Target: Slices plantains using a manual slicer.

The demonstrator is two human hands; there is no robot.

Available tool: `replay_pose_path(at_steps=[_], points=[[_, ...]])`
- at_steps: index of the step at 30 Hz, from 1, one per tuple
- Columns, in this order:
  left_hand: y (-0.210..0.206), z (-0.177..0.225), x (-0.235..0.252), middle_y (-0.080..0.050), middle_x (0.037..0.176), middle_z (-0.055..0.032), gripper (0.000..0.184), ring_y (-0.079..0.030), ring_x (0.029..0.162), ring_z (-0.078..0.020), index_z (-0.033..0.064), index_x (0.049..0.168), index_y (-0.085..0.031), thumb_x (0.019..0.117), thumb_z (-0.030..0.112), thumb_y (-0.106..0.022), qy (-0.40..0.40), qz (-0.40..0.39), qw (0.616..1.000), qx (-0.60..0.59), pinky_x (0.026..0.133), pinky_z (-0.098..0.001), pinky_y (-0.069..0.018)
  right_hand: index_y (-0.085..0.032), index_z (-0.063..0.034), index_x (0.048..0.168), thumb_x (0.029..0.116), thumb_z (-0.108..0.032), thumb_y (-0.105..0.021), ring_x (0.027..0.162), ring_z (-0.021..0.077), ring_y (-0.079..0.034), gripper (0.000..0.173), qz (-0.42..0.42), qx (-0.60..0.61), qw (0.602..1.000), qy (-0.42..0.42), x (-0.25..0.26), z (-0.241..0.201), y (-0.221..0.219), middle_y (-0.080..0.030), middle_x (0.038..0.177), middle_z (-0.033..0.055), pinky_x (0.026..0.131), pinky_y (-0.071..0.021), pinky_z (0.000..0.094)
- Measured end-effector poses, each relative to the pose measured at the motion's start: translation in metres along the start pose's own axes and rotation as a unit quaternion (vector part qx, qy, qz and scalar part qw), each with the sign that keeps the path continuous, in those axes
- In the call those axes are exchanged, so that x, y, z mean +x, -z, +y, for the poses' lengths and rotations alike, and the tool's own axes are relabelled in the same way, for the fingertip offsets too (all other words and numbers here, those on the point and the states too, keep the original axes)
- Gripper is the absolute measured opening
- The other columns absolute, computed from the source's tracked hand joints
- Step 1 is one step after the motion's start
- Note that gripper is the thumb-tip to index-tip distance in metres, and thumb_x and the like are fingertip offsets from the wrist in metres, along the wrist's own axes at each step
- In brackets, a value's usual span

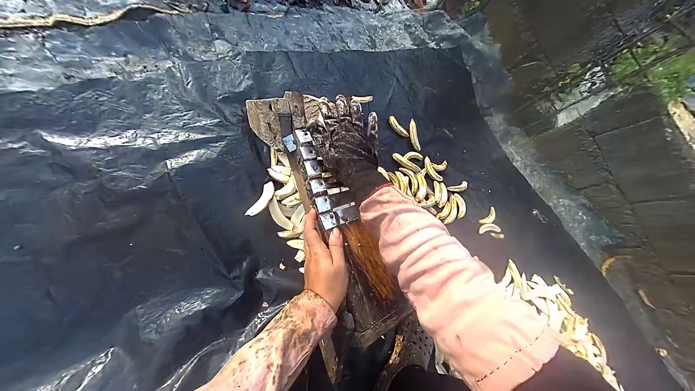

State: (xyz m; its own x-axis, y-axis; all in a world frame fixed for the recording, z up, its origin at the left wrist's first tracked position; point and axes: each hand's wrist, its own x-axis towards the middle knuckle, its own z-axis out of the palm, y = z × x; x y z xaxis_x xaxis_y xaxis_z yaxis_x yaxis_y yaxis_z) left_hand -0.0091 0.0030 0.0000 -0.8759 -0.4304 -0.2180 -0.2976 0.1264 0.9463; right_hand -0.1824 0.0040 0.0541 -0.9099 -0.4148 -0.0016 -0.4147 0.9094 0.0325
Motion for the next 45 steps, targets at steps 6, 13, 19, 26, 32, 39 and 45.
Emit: replay_pose_path(at_steps=[6, 13, 19, 26, 32, 39, 45], points=[[-0.001, -0.004, 0.0, -0.042, 0.152, -0.0279, 0.067, -0.049, 0.137, -0.0155, -0.0087, 0.155, -0.019, 0.1053, 0.032, -0.037, -0.043, 0.015, 0.998, -0.032, 0.113, -0.0277, -0.0415, -0.022, -0.027, 0.164, 0.0971, -0.065, -0.046, 0.155, 0.0318, -0.023, 0.081, -0.011, 0.097, 0.995, -0.023, 0.082, 0.01, -0.032, -0.034, 0.165, 0.0088, 0.123, -0.0049, 0.0659], [0.007, -0.007, -0.001, -0.04, 0.151, -0.0243, 0.068, -0.048, 0.135, -0.0032, -0.0152, 0.15, -0.008, 0.1045, 0.025, -0.039, -0.068, 0.001, 0.995, -0.072, 0.111, -0.0193, -0.0418, -0.001, -0.0085, 0.164, 0.1081, -0.026, -0.047, 0.143, 0.0238, -0.047, 0.075, 0.006, 0.511, 0.859, -0.03, 0.147, 0.078, -0.047, -0.034, 0.163, 0.0193, 0.119, -0.0378, 0.0396], [0.012, -0.01, 0.0, -0.042, 0.15, -0.0149, 0.065, -0.047, 0.135, 0.0018, -0.017, 0.146, -0.004, 0.1053, 0.019, -0.038, -0.094, -0.005, 0.994, -0.055, 0.113, -0.0199, -0.0414, -0.026, -0.0091, 0.161, 0.1065, -0.023, -0.045, 0.137, 0.0321, -0.052, 0.06, -0.092, 0.27, 0.92, -0.27, 0.059, 0.234, -0.179, -0.051, 0.152, 0.018, 0.112, -0.0423, 0.0524], [0.015, -0.002, 0.0, -0.043, 0.148, -0.0145, 0.058, -0.047, 0.134, 0.0024, -0.0194, 0.146, -0.006, 0.1063, 0.013, -0.034, -0.094, -0.01, 0.995, -0.005, 0.113, -0.0192, -0.0409, -0.03, -0.0336, 0.161, 0.094, -0.005, -0.06, 0.142, 0.0482, -0.04, 0.079, -0.227, 0.001, 0.926, -0.302, -0.078, 0.347, -0.271, -0.032, 0.165, 0.0158, 0.107, -0.0404, 0.065], [0.008, -0.002, 0.0, -0.047, 0.144, -0.0148, 0.061, -0.053, 0.128, 0.0007, -0.016, 0.148, -0.008, 0.1045, 0.016, -0.036, -0.093, 0.005, 0.995, -0.037, 0.108, -0.0186, -0.0454, -0.051, -0.0032, 0.146, 0.1045, -0.027, -0.054, 0.136, 0.0357, -0.053, 0.048, -0.064, 0.198, 0.91, -0.36, -0.103, 0.337, -0.2, -0.056, 0.145, 0.0206, 0.114, -0.0397, 0.0541], [0.002, 0.003, -0.001, -0.045, 0.149, -0.0243, 0.067, -0.053, 0.133, -0.0091, -0.0087, 0.154, -0.018, 0.1036, 0.029, -0.04, -0.051, 0.029, 0.998, -0.034, 0.11, -0.0235, -0.0439, -0.037, -0.0107, 0.156, 0.1001, -0.04, -0.057, 0.103, 0.0257, -0.068, 0.066, 0.105, 0.35, 0.92, -0.141, -0.161, 0.184, -0.001, -0.067, 0.126, 0.0162, 0.087, -0.0565, 0.0496], [0.003, 0.002, -0.004, -0.045, 0.15, -0.026, 0.066, -0.051, 0.136, -0.0192, -0.0053, 0.156, -0.021, 0.1043, 0.033, -0.038, -0.028, 0.02, 0.999, -0.019, 0.112, -0.0335, -0.0431, -0.068, -0.0091, 0.132, 0.095, -0.036, -0.065, 0.104, 0.029, -0.069, 0.046, 0.149, 0.227, 0.959, 0.086, -0.158, 0.072, 0.0, -0.073, 0.114, 0.0142, 0.092, -0.0543, 0.0474]])
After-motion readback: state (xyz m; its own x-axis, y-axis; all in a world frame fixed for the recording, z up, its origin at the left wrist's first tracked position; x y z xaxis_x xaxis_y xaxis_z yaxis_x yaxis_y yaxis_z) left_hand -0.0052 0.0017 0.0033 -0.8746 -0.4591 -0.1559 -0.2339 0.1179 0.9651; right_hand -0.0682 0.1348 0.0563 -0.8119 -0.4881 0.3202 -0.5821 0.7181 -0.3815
